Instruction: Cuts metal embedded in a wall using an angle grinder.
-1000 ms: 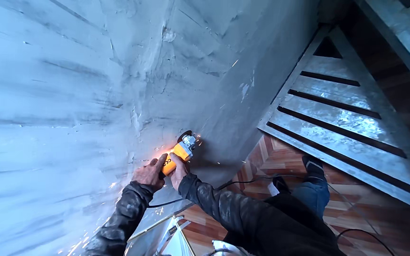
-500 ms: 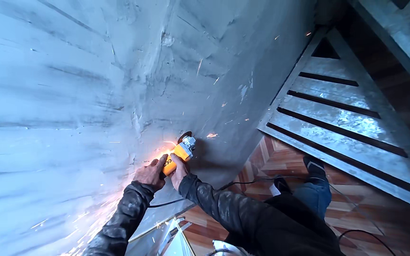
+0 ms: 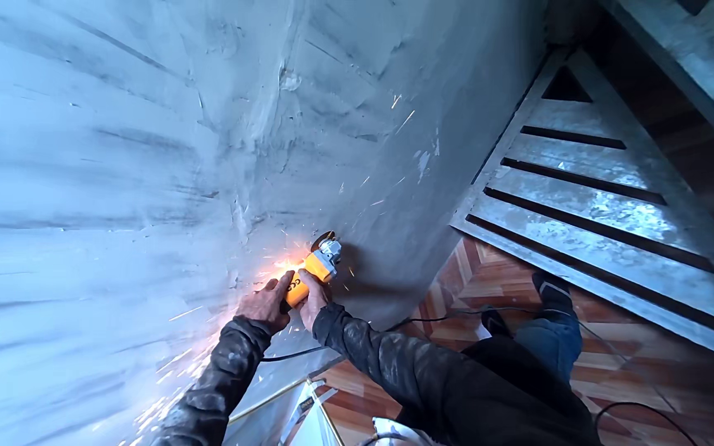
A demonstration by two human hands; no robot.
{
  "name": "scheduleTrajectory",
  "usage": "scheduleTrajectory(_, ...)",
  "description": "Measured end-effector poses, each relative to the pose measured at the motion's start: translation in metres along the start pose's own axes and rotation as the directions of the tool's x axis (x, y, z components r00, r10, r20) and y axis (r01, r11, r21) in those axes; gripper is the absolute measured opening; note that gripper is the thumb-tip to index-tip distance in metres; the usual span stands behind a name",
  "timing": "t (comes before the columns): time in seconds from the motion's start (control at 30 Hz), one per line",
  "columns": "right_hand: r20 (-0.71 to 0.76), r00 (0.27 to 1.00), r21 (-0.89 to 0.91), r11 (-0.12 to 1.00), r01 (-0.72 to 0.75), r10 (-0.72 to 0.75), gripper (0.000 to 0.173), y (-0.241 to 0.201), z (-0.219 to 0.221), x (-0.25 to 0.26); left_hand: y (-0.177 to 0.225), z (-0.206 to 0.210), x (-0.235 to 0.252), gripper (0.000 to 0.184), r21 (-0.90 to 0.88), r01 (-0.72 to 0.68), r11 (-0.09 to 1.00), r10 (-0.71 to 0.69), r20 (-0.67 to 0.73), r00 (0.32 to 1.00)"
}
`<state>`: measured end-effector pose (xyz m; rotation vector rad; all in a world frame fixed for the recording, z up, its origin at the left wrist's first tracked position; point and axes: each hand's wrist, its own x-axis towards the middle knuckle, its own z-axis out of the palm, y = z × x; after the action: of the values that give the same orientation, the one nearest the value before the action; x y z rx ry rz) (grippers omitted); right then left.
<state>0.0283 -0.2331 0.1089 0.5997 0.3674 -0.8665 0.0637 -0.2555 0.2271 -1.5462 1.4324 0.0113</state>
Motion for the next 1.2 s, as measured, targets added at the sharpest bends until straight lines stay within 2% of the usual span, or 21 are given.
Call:
scheduleTrajectory(0.17, 0.006, 1.0, 0.015, 1.0, -0.008, 0.008, 0.046, 0.003, -0.002, -0.004, 0.002, 0.002, -0.01, 0.097, 0.007, 0.02, 1.0, -0.02, -0.014, 1.0)
scheduleTrajectory(0.23, 0.036, 0.999, 0.013, 1.0, -0.01, 0.01, 0.046, 0.012, -0.005, -0.015, -0.002, 0.011, -0.026, 0.097, -0.016, 0.028, 0.999, -0.029, -0.073, 0.997)
scheduleTrajectory(0.3, 0.052, 0.998, 0.001, 0.999, -0.047, 0.047, 0.046, 0.024, -0.01, -0.03, -0.008, 0.027, -0.048, 0.095, -0.046, 0.032, 0.998, -0.039, -0.139, 0.99)
scheduleTrajectory(0.4, 0.048, 0.989, -0.032, 0.99, -0.139, 0.14, 0.047, 0.04, -0.017, -0.046, -0.014, 0.047, -0.074, 0.094, -0.085, 0.072, 0.994, -0.086, -0.167, 0.982)
scheduleTrajectory(0.57, 0.028, 0.972, -0.037, 0.972, -0.232, 0.234, 0.047, 0.041, -0.019, -0.053, -0.017, 0.06, -0.084, 0.094, -0.105, 0.096, 0.99, -0.114, -0.189, 0.975)
scheduleTrajectory(0.8, 0.053, 0.978, 0.024, 0.978, -0.205, 0.203, 0.044, 0.017, -0.008, -0.044, -0.012, 0.026, -0.065, 0.093, -0.046, 0.042, 0.998, -0.05, -0.198, 0.979)
scheduleTrajectory(0.93, 0.021, 0.981, 0.091, 0.977, -0.191, 0.19, 0.05, 0.006, -0.001, -0.041, -0.008, 0.007, -0.057, 0.094, 0.011, 0.029, 1.0, -0.026, -0.171, 0.985)
scheduleTrajectory(1.2, -0.005, 0.984, 0.198, 0.964, -0.175, 0.18, 0.051, -0.026, 0.014, -0.032, 0.022, -0.053, -0.03, 0.094, 0.166, 0.023, 0.986, -0.03, 0.034, 0.999)
